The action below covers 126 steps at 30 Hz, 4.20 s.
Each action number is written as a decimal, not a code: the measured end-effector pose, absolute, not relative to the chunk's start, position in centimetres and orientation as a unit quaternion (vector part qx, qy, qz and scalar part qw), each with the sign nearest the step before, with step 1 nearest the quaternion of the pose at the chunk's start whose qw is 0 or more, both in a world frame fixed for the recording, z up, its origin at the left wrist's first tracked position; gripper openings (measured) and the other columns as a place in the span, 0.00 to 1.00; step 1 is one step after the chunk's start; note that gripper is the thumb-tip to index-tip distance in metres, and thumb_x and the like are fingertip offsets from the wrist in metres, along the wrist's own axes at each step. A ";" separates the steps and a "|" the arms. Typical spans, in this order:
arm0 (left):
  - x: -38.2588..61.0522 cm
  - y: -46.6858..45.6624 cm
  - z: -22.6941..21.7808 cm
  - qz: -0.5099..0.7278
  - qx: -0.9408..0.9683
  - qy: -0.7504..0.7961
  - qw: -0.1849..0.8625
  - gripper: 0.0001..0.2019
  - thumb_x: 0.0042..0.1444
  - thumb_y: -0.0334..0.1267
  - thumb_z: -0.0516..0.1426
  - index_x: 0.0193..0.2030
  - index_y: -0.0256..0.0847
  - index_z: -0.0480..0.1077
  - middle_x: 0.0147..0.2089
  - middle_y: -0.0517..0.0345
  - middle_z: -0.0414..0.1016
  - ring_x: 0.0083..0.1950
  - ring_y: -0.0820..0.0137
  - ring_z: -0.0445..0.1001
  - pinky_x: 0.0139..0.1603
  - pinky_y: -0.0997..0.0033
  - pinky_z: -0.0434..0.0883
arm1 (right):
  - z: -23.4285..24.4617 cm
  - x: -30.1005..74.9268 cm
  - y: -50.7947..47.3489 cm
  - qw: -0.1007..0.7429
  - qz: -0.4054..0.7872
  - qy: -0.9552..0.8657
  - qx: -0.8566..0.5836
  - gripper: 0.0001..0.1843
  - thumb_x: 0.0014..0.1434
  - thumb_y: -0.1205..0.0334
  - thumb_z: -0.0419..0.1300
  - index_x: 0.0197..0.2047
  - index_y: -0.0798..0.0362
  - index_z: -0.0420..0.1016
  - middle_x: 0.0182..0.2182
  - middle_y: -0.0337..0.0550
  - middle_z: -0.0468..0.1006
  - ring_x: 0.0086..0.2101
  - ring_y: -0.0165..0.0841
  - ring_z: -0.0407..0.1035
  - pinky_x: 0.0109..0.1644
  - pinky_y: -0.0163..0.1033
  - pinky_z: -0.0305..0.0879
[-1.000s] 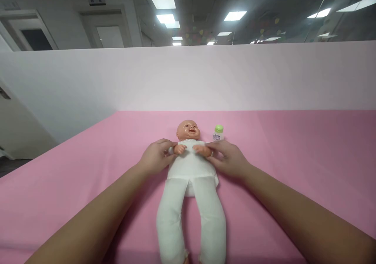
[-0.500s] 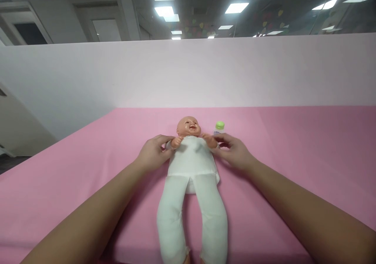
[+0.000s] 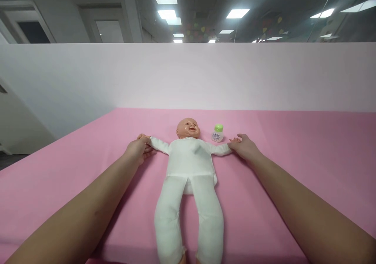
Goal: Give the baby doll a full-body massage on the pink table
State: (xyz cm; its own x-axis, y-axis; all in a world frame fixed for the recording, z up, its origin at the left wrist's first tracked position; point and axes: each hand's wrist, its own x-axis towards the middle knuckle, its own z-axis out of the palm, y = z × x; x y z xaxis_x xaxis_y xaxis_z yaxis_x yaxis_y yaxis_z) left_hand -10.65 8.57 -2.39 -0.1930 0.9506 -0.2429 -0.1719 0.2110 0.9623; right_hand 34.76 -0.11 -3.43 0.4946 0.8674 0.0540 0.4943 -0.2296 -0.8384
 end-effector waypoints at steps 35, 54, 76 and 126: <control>-5.1 1.0 0.5 0.306 0.854 0.415 0.075 0.15 0.64 0.45 0.58 0.56 0.47 0.75 0.53 0.52 0.79 0.55 0.55 0.74 0.59 0.54 0.70 | 0.6 23.6 -5.5 0.411 0.150 -0.743 -0.507 0.19 0.64 0.58 0.65 0.58 0.39 0.77 0.49 0.39 0.82 0.46 0.41 0.76 0.50 0.49 0.75; -11.2 8.1 -2.8 0.432 0.556 0.686 0.182 0.32 0.52 0.46 0.65 0.63 0.41 0.67 0.72 0.34 0.59 0.68 0.41 0.65 0.64 0.45 0.66 | -4.5 33.8 0.9 0.408 0.166 -0.494 -0.750 0.42 0.57 0.45 0.66 0.70 0.49 0.63 0.58 0.54 0.77 0.54 0.50 0.74 0.58 0.51 0.70; -9.2 -24.3 -4.5 0.362 0.848 0.368 0.121 0.50 0.44 0.56 0.73 0.73 0.63 0.60 0.81 0.47 0.47 0.79 0.36 0.47 0.70 0.32 0.66 | -4.7 33.7 1.3 0.456 0.220 -0.497 -0.705 0.52 0.58 0.47 0.69 0.77 0.44 0.50 0.64 0.50 0.72 0.59 0.48 0.71 0.66 0.52 0.66; -8.9 -16.8 -0.4 0.457 0.778 0.412 0.127 0.25 0.62 0.42 0.62 0.67 0.51 0.72 0.74 0.50 0.65 0.73 0.52 0.67 0.69 0.53 0.72 | -1.9 28.1 -2.2 0.544 0.164 -0.579 -0.585 0.30 0.62 0.45 0.66 0.63 0.46 0.70 0.47 0.45 0.83 0.43 0.40 0.78 0.46 0.45 0.74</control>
